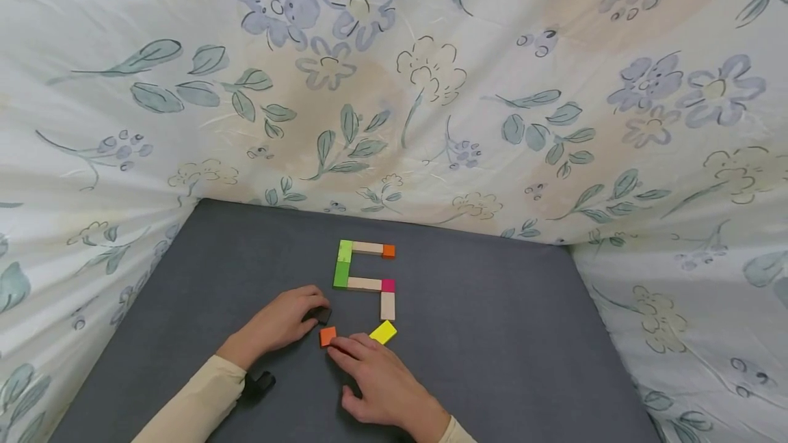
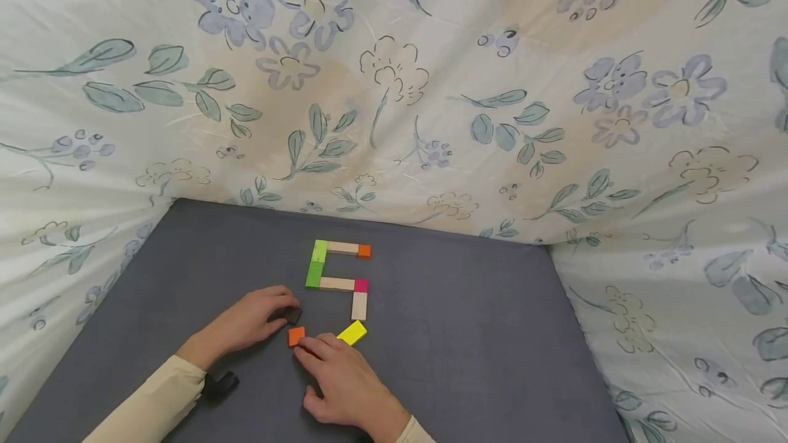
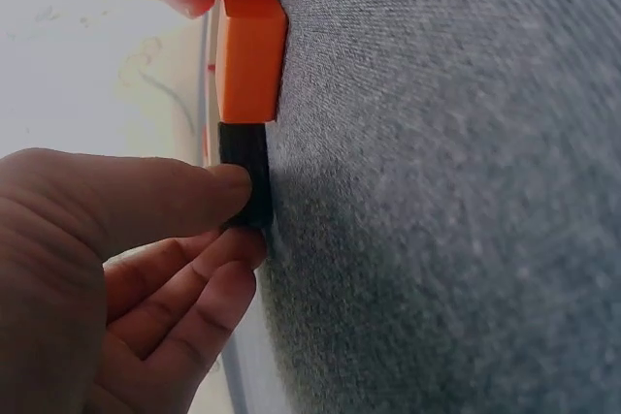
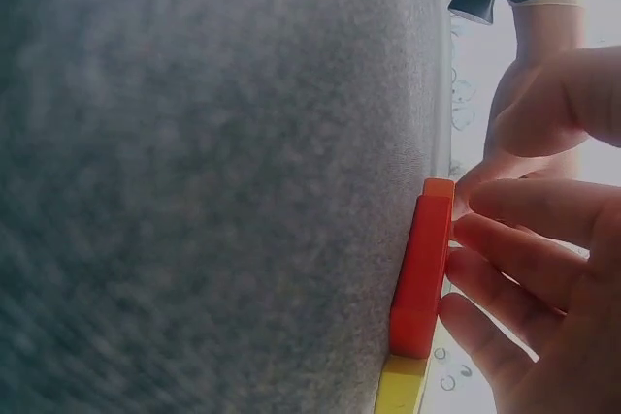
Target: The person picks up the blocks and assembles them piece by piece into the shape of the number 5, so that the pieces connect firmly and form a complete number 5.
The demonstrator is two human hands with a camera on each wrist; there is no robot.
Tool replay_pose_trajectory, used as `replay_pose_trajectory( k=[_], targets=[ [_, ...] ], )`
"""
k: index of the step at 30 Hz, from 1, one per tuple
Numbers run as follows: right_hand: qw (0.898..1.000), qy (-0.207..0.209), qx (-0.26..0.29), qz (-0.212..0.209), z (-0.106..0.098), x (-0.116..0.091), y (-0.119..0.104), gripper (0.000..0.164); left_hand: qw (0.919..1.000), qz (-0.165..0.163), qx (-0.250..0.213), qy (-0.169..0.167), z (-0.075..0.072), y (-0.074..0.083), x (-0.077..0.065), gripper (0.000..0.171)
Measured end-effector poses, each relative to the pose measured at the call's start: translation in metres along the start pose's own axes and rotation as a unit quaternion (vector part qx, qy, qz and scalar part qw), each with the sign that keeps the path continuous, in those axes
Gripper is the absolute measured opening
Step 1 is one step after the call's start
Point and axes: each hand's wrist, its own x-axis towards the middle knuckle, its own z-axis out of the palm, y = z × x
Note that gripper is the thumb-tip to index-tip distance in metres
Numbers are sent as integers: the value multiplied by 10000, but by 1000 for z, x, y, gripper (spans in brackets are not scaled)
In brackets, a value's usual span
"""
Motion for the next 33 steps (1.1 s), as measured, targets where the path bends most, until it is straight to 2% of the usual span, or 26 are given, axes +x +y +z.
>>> replay_pose_trajectory(
  k=[7,21,33],
  targets=[
    [10000,-84,-15,39,0,-1,1,58,9995,55,-271,129,3,0,4,20],
    [10000,17,23,6,1,-1,2,57,9997,-64,-156,191,11,3,12,17],
    [9999,123,62,-25,1,-2,3,56,9994,-204,-217,187,12,9,12,17]
  ],
)
